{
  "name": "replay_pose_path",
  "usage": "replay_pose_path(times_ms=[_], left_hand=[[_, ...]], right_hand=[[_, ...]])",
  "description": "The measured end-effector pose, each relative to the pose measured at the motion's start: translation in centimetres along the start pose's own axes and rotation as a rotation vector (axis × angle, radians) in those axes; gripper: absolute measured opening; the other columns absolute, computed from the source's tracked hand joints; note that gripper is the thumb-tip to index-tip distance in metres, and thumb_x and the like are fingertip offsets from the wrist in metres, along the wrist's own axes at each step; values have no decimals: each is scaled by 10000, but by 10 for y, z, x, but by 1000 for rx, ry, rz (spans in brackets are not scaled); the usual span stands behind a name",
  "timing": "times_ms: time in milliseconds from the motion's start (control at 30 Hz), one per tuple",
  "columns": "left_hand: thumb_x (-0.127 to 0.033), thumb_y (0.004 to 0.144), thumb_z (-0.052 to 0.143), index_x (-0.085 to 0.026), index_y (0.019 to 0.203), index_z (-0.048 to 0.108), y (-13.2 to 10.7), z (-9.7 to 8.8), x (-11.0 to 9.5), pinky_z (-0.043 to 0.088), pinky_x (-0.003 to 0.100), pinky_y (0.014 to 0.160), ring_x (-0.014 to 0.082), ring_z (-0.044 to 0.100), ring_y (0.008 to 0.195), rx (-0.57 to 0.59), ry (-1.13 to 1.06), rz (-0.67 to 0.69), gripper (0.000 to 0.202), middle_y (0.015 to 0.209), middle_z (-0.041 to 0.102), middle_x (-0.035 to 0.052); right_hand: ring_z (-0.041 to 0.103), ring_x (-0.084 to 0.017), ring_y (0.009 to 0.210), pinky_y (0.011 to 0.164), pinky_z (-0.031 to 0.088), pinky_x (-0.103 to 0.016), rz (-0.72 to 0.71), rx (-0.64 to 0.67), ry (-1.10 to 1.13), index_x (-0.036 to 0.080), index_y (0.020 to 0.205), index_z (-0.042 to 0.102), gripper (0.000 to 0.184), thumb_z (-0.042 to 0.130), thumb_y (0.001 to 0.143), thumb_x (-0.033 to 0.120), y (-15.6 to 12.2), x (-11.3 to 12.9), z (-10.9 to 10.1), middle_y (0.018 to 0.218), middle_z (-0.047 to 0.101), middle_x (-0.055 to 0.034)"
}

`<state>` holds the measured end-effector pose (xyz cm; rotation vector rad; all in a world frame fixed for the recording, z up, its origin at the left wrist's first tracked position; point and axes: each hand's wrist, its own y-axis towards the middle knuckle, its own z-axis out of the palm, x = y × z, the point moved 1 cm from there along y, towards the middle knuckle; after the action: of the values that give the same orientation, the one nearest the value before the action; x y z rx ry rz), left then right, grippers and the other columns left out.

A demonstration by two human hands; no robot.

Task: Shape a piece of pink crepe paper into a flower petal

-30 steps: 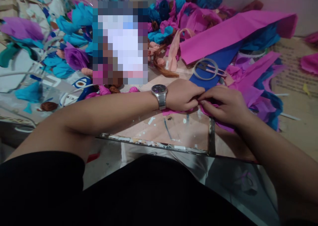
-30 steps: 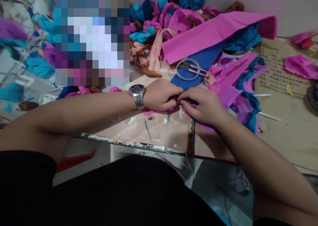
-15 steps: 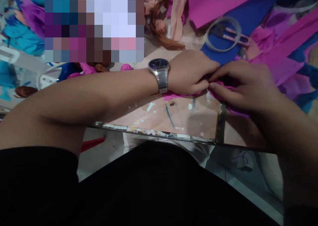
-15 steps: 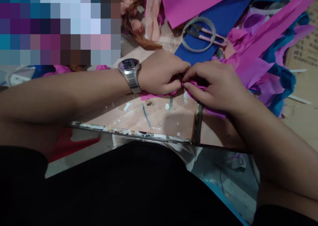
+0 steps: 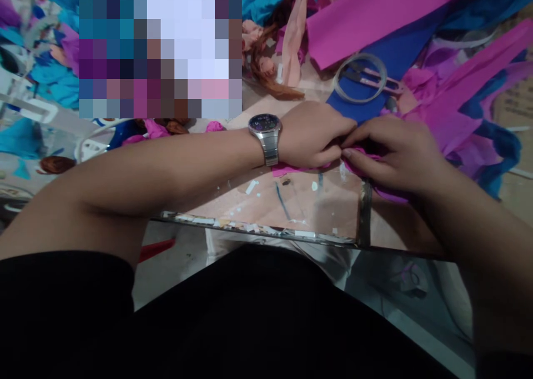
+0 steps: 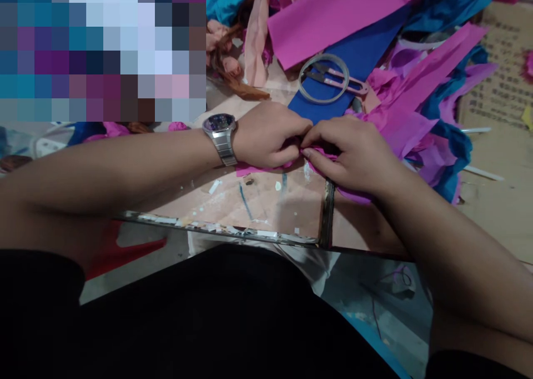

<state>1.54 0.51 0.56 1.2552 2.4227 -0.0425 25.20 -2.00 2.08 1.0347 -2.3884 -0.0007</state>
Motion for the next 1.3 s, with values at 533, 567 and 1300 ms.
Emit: replay_pose_path(times_ms=[533, 567, 1300], left_hand=[[-412, 1002, 659, -289, 1104, 800, 0, 1, 3, 527, 455, 862, 279, 736, 989, 7, -86, -34, 213, 974, 836, 80], [-410, 996, 665, -295, 1106, 803, 0, 1, 4, 527, 455, 855, 279, 735, 989, 2, -90, -36, 210, 967, 835, 77], [-343, 1018, 611, -265, 1098, 809, 1, -1, -1, 584, 557, 866, 354, 813, 1036, 8, -10, -7, 227, 1042, 837, 132]], right_hand=[[746, -282, 906, 885, 576, -484, -7, -5, 44, 342, 1101, 808, 106, 755, 1039, 410, 0, -2, 1, 981, 818, -48], [749, -283, 913, 886, 579, -484, -5, -3, 42, 344, 1105, 809, 110, 751, 1043, 414, 0, -2, 1, 988, 821, -47], [728, -247, 879, 783, 509, -408, -33, 37, 5, 291, 1106, 780, 128, 703, 1072, 388, 2, -1, -1, 979, 813, -62]])
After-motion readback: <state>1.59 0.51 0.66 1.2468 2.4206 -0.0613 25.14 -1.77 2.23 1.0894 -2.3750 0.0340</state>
